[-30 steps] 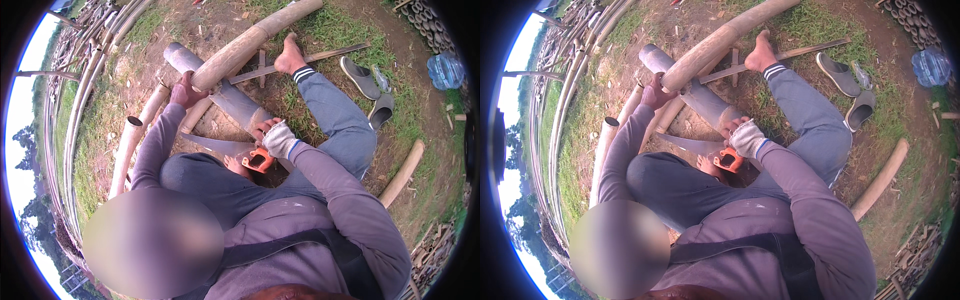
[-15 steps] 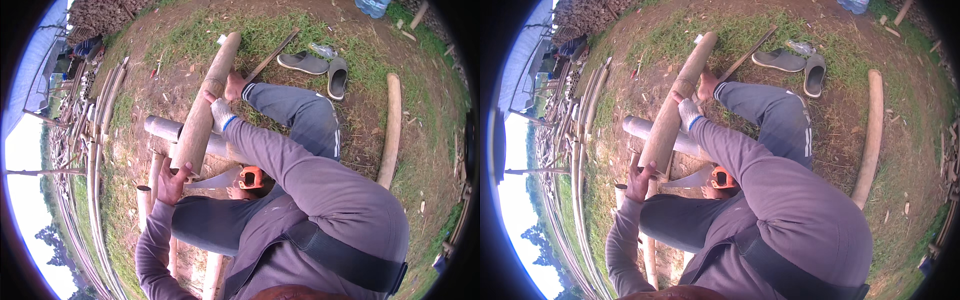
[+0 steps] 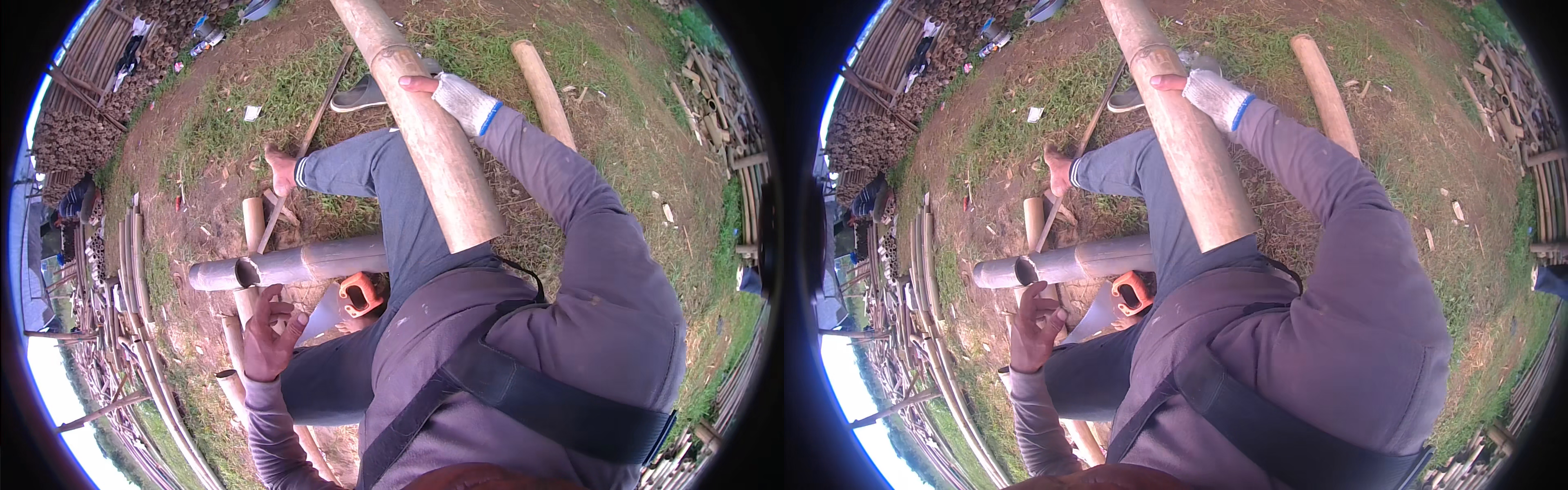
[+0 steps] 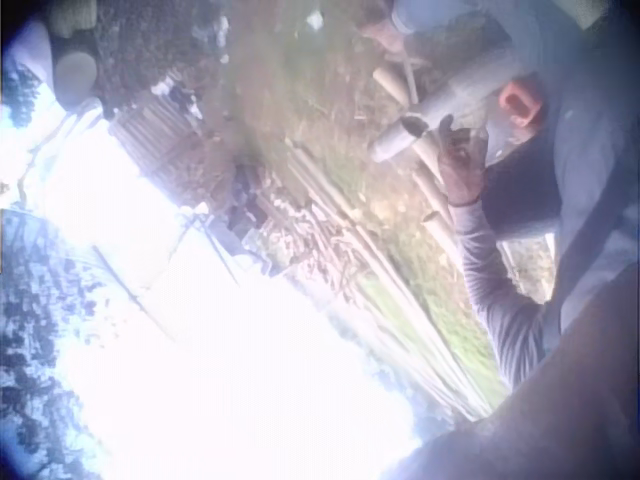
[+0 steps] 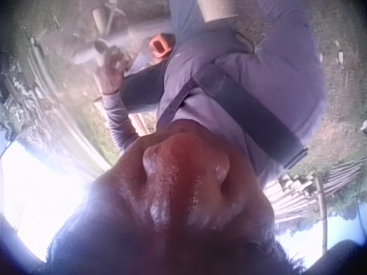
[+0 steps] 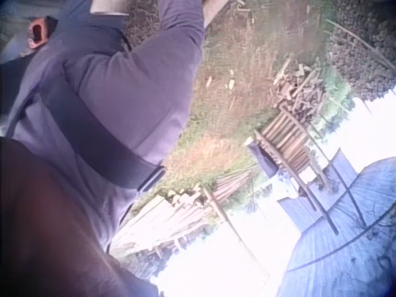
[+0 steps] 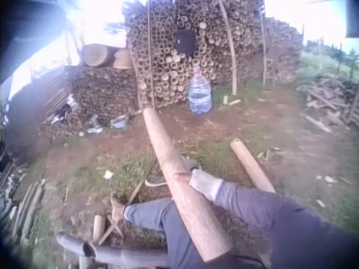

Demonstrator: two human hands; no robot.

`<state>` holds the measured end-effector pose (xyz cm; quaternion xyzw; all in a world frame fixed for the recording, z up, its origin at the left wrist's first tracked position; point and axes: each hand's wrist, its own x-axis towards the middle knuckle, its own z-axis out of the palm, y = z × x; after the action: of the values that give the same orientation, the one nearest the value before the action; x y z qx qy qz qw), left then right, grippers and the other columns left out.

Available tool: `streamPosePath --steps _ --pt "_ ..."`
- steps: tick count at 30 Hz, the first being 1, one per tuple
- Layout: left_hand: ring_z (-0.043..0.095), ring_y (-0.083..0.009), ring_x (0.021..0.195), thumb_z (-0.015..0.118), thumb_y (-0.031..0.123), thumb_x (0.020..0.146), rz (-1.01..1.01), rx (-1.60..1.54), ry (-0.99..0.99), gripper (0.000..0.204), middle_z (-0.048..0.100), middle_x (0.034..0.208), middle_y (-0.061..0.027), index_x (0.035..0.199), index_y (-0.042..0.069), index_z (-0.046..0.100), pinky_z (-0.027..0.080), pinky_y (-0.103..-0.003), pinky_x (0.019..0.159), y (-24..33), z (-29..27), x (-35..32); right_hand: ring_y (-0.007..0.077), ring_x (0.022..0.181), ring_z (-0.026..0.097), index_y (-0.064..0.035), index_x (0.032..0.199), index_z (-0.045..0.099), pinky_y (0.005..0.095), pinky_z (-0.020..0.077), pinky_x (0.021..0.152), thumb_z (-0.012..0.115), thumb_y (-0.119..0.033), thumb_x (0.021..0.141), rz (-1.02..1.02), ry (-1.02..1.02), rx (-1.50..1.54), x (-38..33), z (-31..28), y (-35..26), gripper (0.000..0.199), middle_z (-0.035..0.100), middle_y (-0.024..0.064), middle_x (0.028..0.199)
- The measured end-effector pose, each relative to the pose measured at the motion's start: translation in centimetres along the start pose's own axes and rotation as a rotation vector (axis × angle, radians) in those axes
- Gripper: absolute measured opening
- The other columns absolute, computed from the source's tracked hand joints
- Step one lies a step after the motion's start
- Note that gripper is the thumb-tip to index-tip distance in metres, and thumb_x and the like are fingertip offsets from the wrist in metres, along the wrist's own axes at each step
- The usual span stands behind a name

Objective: The person sits on the ground and uses a hand saw to cut a long bamboo pole into shorter sections. They position the pole on a support, saw through it, and then move the cut piece aside to continue cutting the remaining length.

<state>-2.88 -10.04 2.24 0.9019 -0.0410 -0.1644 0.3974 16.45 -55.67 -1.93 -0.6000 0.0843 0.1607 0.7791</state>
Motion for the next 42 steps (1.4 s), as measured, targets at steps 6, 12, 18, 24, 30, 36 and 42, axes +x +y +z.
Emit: streamPosePath --steps 6,12,18,24,30,36,42 --pt "0.076 -0.0286 0.102 0.081 0.035 0.099 -0.101 0.144 0.147 0.064 0.076 0.108 -0.0191 0.146 0.000 0.055 0.059 -0.041 0.091 -5.5 -5.2 -1.1 0.0452 0.122 0.070 0.0183 0.140 0.055 0.0438 0.0545 0.102 0.088 -0.070 0.077 -0.065 0.559 -0.974 -8.8 -16.0 8.2 0.114 0.069 0.0332 0.131" --pt "0.076 -0.0263 0.098 0.081 0.030 0.099 -0.122 0.140 0.179 0.059 0.077 0.106 -0.0184 0.145 0.002 0.058 0.061 -0.041 0.087 -7.1 -6.0 -0.4 0.0438 0.125 0.069 0.0109 0.141 0.060 0.0463 0.0545 0.106 0.089 -0.054 0.079 0.217 0.817 -1.176 -16.2 -18.0 16.7 0.095 0.070 0.0344 0.130" --pt "0.077 -0.0264 0.096 0.083 0.030 0.095 -0.121 0.178 0.141 0.061 0.078 0.104 -0.0180 0.143 0.002 0.060 0.060 -0.040 0.085 -7.6 -4.7 0.5 0.0410 0.136 0.063 -0.0058 0.157 0.051 0.0599 0.0527 0.106 0.082 -0.034 0.085 0.744 0.654 -1.572 -16.0 -17.0 20.2 0.084 0.063 0.0259 0.147" --pt "0.078 -0.0288 0.092 0.084 0.033 0.092 -0.187 0.303 0.155 0.060 0.079 0.102 -0.0196 0.139 0.003 0.063 0.061 -0.041 0.080 -8.8 -4.0 -2.3 0.0413 0.144 0.055 -0.0142 0.171 0.024 0.0575 0.0505 0.111 0.078 -0.027 0.087 0.684 0.690 -1.545 -14.2 -14.2 20.1 0.100 0.041 0.0254 0.168" --pt "0.078 -0.0284 0.095 0.083 0.038 0.093 -0.165 0.244 0.163 0.059 0.079 0.100 -0.0171 0.138 0.003 0.064 0.061 -0.040 0.083 -9.2 -4.5 -3.0 0.0423 0.130 0.065 -0.0077 0.159 0.045 0.0529 0.0537 0.107 0.083 -0.035 0.084 0.380 0.826 -1.614 -12.3 -14.3 18.6 0.088 0.061 0.0245 0.149" --pt "0.078 -0.0336 0.095 0.081 0.037 0.093 -0.109 0.217 0.176 0.056 0.080 0.101 -0.0180 0.136 0.004 0.065 0.060 -0.043 0.090 -7.8 -4.8 -2.2 0.0476 0.122 0.067 0.0004 0.138 0.067 0.0501 0.0536 0.106 0.080 -0.035 0.093 -0.432 0.758 -1.439 -4.1 -12.7 15.0 0.059 0.071 0.0295 0.130" --pt "0.078 -0.0325 0.095 0.079 0.037 0.096 -0.100 0.242 0.157 0.052 0.081 0.101 -0.0171 0.134 0.005 0.065 0.060 -0.043 0.086 -8.2 -4.7 -2.1 0.0231 0.118 0.070 0.0012 0.141 0.065 0.0381 0.0553 0.100 0.070 -0.034 0.107 -0.641 0.180 -1.004 1.9 0.1 1.8 0.049 0.074 0.0173 0.129"
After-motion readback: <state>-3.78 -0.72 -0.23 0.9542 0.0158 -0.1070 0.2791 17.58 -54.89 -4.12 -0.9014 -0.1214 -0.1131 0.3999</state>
